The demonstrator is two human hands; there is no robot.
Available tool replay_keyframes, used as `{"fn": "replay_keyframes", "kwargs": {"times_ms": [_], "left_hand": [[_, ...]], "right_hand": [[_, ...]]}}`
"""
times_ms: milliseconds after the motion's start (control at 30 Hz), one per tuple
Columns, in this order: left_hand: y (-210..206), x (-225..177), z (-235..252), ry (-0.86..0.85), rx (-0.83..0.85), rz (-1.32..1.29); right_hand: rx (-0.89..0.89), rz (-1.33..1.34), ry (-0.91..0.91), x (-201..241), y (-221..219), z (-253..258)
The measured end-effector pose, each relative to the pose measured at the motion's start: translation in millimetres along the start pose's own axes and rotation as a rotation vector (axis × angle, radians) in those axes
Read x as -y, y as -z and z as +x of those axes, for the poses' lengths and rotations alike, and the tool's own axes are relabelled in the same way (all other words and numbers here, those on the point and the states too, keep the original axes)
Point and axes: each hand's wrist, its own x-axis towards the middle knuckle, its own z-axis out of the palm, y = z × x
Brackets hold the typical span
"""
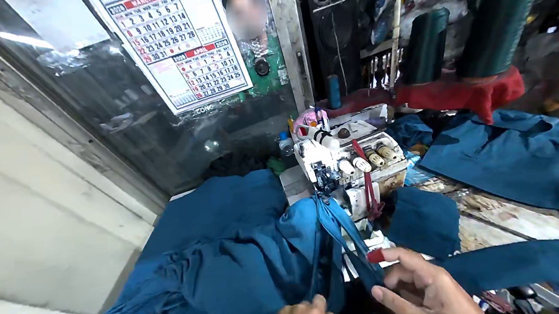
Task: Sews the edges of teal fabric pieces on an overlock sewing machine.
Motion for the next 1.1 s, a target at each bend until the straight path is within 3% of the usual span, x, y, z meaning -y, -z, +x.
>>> {"fn": "replay_keyframes", "kwargs": {"times_ms": [100, 167, 233, 300, 400, 500, 667, 767, 867, 1000, 1100], "left_hand": [[2.4, 11.3, 0.7, 0.080, -0.061, 0.047], [6.7, 8.8, 1.6, 0.102, -0.173, 0.052], [4.7, 9.4, 8.5, 0.133, -0.222, 0.021], [2.3, 9.2, 20.6, 0.195, -0.161, -0.051], [2.7, 2.8, 38.4, 0.297, -0.014, -0.097], [0.1, 1.9, 49.0, 0.330, -0.007, -0.095], [-26.3, -24.2, 50.4, 0.153, -0.402, 0.121], [-34.3, -26.8, 39.4, 0.108, -0.370, 0.134], [14.4, -25.4, 20.0, 0.231, -0.124, 0.128], [35.9, -14.8, -4.7, 0.240, -0.301, 0.281], [56.7, -16.7, -26.2, 0.171, -0.243, 0.256]], "right_hand": [[0.043, -0.035, 0.036, -7.3, 1.5, 7.6], [0.029, -0.055, 0.165, -0.9, -3.2, 28.0], [-0.054, -0.012, 0.380, 33.6, -12.0, 55.4], [-0.158, 0.081, 0.554, 90.1, -15.4, 75.4], [-0.125, 0.131, 0.554, 142.8, -1.9, 78.6], [0.042, 0.033, 0.304, 114.9, 13.2, 65.4], [0.049, -0.005, 0.200, 62.8, 32.7, 40.1], [0.046, -0.009, 0.174, 53.9, 45.7, 34.9], [0.089, -0.040, 0.160, 50.0, 47.8, 33.5], [0.075, 0.140, 0.276, 57.8, 11.3, 43.2], [-0.019, 0.403, 0.451, 66.2, -49.5, 41.4]]}}
